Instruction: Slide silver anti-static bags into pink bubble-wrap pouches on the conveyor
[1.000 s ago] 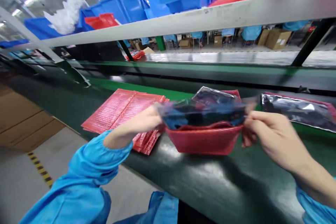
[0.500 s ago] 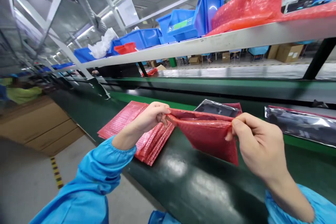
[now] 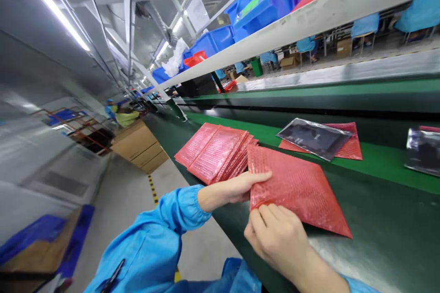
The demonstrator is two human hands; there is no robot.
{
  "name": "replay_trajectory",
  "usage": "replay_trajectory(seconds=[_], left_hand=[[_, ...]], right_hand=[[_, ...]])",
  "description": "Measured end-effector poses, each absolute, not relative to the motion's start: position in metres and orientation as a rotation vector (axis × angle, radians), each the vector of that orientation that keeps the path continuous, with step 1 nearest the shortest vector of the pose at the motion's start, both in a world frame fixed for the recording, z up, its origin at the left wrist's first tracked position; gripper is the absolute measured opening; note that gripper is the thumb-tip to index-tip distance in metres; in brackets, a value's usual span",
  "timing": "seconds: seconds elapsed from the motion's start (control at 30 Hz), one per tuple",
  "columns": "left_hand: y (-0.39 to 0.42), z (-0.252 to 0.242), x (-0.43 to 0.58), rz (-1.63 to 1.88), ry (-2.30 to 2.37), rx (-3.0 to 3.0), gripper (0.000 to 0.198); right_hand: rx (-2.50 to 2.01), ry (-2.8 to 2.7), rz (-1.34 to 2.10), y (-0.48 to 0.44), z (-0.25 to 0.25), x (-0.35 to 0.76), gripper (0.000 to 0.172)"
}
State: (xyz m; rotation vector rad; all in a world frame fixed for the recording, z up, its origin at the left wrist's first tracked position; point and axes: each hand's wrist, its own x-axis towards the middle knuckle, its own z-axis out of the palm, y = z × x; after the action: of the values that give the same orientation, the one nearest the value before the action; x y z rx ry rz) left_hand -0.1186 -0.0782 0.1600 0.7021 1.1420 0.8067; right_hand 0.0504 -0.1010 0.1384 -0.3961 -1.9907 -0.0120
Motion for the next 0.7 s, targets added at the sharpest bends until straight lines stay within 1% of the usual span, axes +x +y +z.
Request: replay_trajectory(seconds=[0.07,0.2,0.27,0.37,0.47,0.7], left_hand=[[-0.081,0.155,-0.128,0.912,1.207,0.656,0.036],[-0.078,0.166,-0.159,1.216,1.274,0.514,0.021],[-0.075,0.179,-0.178,1.390,1.309,0.476,0.022],[-0.075,0.197,-0.206,1.556,1.442,0.512,0.030],[-0.086,0.208,-0.226,1.509,1.587,0.555,0.038],[-0.128,0.199,-0.244,1.335,1.614,0.555,0.041]], right_hand=[[-0.407,-2.089,0.037,-0.110,0.117,0.039,0.032],[-0.384,-2.206,0.165,-0.113,0.075,0.038,0.026],[-0.402,-2.247,0.169,-0.109,0.055,0.043,0.028],[-0.465,-2.284,0.097,-0.099,0.029,0.049,0.035],[-0.496,-2.293,0.062,-0.090,0.013,0.053,0.037],[-0.573,-2.258,0.147,-0.070,0.000,0.058,0.032]])
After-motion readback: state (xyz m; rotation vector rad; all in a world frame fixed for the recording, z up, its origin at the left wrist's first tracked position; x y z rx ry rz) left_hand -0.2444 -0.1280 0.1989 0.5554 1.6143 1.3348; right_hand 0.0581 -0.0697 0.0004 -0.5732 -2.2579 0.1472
